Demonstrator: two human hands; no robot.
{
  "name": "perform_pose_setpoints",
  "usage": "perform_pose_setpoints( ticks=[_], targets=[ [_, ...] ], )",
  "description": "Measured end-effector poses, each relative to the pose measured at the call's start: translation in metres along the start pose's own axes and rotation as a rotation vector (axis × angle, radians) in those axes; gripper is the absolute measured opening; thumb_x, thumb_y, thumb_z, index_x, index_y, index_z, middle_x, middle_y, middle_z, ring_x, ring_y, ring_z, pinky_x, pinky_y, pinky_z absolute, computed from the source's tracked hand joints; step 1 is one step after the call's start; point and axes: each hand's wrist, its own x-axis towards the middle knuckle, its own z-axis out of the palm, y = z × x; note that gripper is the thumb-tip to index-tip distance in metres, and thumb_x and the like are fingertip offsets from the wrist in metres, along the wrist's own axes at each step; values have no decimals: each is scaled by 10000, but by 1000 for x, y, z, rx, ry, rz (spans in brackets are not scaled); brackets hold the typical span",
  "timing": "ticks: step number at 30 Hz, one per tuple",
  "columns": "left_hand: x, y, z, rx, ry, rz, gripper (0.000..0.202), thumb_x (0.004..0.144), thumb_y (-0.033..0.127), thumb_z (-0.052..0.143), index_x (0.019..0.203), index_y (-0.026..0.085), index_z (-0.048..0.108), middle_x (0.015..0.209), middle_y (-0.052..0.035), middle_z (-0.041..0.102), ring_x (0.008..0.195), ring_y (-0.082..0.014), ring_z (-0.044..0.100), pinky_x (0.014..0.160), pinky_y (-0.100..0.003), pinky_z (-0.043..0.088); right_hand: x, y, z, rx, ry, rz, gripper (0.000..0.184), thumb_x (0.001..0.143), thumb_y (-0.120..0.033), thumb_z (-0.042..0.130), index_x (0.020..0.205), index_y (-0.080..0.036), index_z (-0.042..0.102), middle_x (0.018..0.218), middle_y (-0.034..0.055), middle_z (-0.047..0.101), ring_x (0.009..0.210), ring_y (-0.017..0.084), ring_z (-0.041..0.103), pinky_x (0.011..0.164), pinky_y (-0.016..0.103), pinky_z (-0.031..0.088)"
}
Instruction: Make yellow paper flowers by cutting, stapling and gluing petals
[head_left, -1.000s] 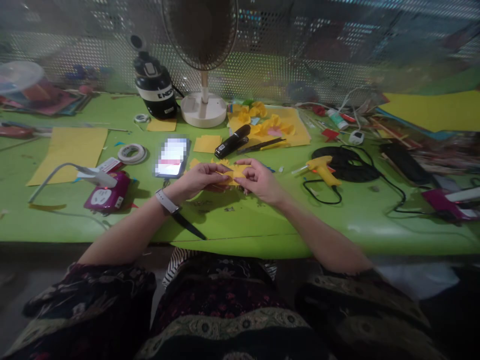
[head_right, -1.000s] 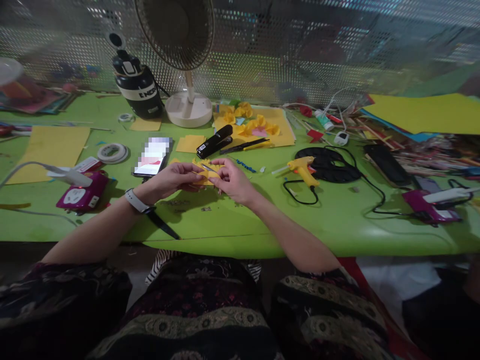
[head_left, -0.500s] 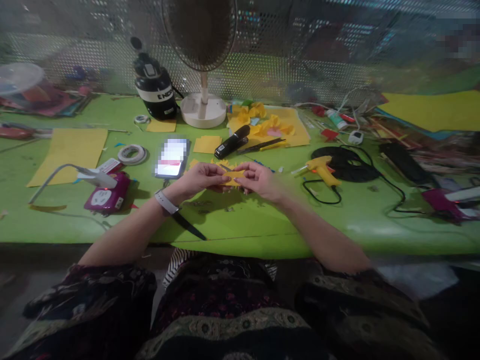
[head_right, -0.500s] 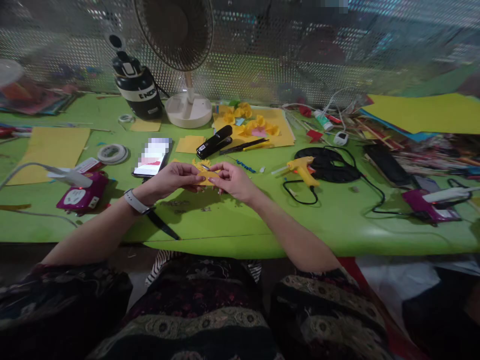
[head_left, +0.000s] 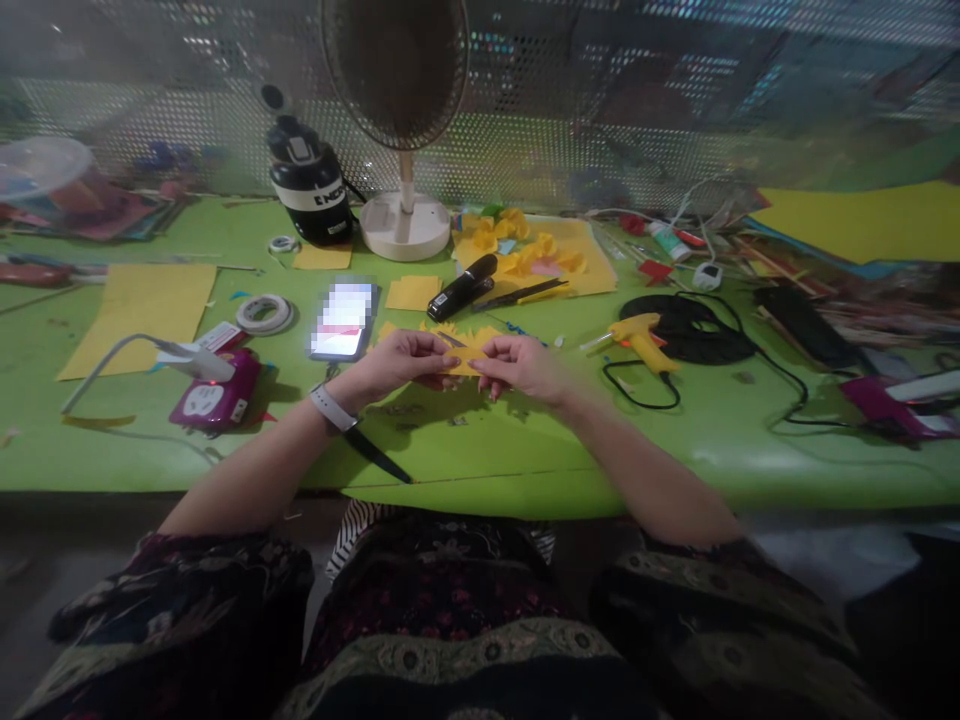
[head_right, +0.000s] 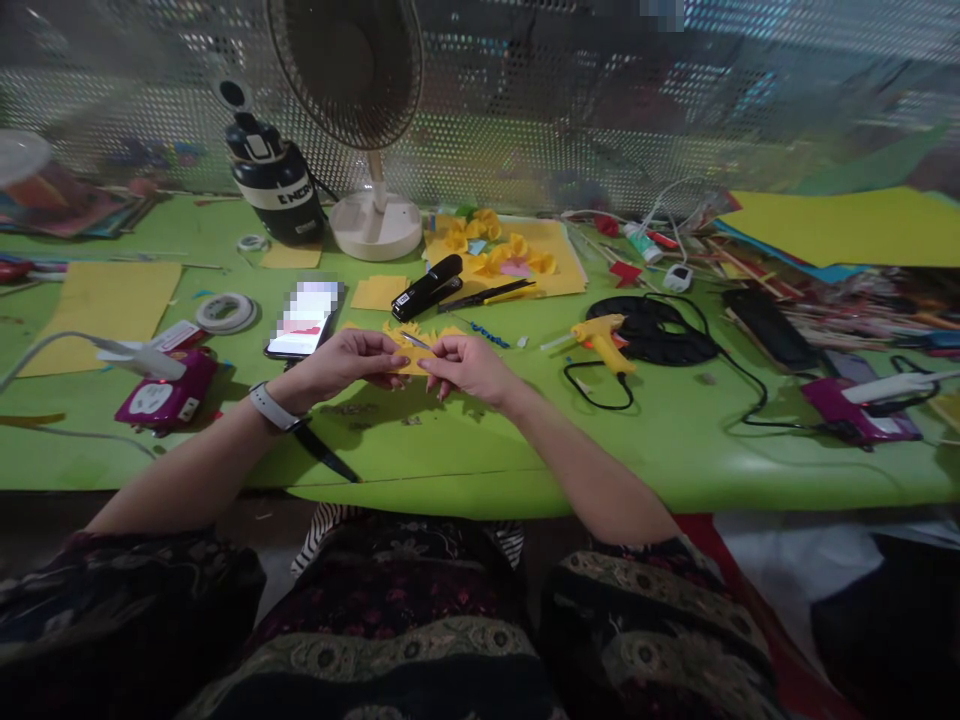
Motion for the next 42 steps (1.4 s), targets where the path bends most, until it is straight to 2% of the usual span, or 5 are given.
perform_pose_setpoints(
  ticks=[15, 22, 28, 35, 42],
  targets=[
    [2, 1, -15, 62, 26, -18, 289, 707, 292, 861, 908, 140, 718, 804, -49, 761, 697, -131, 718, 728, -294, 618, -2, -17, -10, -42, 54, 113, 213, 880, -115, 709, 701, -138, 596, 567, 1, 686, 438, 62, 600, 450, 152, 500],
    [8, 24, -31, 217, 216, 14, 224, 775, 301, 794, 917, 147, 716, 867, -91, 772, 762, -169, 734, 747, -327, 604, 1, -19, -28, -49, 144, 117, 227, 888, -79, 692, 695, -138, 588, 572, -5, 684, 404, 50, 579, 422, 139, 459],
    [48, 36, -43, 623, 404, 140, 175, 808, 263, 715, 938, 147, 702, 933, -117, 753, 866, -201, 703, 826, -365, 556, -2, -23, -23, -128, 86, 140, 240, 907, -95, 675, 689, -134, 582, 581, 0, 680, 421, 52, 577, 447, 150, 467],
    [100, 39, -18, 1079, 467, 167, 652, 735, 367, 773, 1293, 103, 564, 1278, -211, 646, 1152, -334, 620, 943, -399, 473, -1, -21, -21, -108, 42, 152, 273, 869, -131, 735, 660, -148, 560, 543, -5, 665, 397, 58, 562, 444, 163, 502],
    [126, 34, 1, 1174, 481, 123, 287, 861, 289, 658, 1087, 117, 619, 1083, -188, 702, 993, -282, 655, 828, -360, 452, 2, -14, -22, -85, 9, 165, 259, 884, -91, 695, 662, -145, 574, 518, -3, 673, 390, 70, 571, 428, 162, 499]
  ],
)
